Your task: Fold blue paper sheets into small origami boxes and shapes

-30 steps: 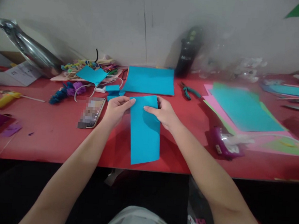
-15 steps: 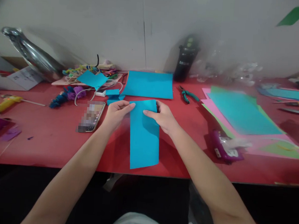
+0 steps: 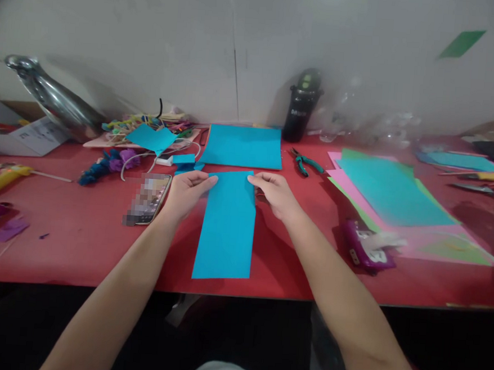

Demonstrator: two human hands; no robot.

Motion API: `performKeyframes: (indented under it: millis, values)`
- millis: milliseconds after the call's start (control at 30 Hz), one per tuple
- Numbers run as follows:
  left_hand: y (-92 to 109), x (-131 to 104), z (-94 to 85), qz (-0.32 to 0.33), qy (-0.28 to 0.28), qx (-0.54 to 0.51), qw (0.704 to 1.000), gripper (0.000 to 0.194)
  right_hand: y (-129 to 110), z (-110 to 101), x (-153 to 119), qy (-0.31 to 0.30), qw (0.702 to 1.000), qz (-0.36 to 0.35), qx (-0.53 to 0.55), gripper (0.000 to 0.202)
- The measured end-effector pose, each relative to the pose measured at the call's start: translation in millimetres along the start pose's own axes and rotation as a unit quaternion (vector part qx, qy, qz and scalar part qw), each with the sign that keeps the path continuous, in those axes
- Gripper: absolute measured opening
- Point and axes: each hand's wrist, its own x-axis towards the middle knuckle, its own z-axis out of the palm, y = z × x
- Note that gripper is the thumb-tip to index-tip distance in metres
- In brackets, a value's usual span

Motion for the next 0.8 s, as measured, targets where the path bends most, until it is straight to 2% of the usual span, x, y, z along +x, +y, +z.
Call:
performKeyframes:
  millis: [167, 367, 467, 667, 800]
  values:
    - [1, 0, -1.8, 0.000, 0.002, 0.020, 1.000, 0.030, 0, -2, 1, -0.016, 0.999, -0.041, -0.015, 0.035]
    - [5, -2, -0.3, 0.019, -0.001, 0.031, 0.999, 0.029, 0, 1, 0, 0.001, 0.997, -0.079, -0.008, 0.029]
    - [7, -3, -1.6, 0.021, 0.000, 0.026, 0.999, 0.028, 1, 1, -1, -0.006, 0.995, -0.100, -0.019, 0.034]
    - [12, -6, -2.3, 0.006, -0.008, 0.027, 1.000, 0.027, 2, 2, -1, 0.001, 0.996, -0.089, -0.020, 0.032]
    - [12, -6, -0.7, 0.016, -0.006, 0.035, 0.999, 0.027, -2, 4, -3, 0.008, 0.992, -0.119, -0.037, 0.037]
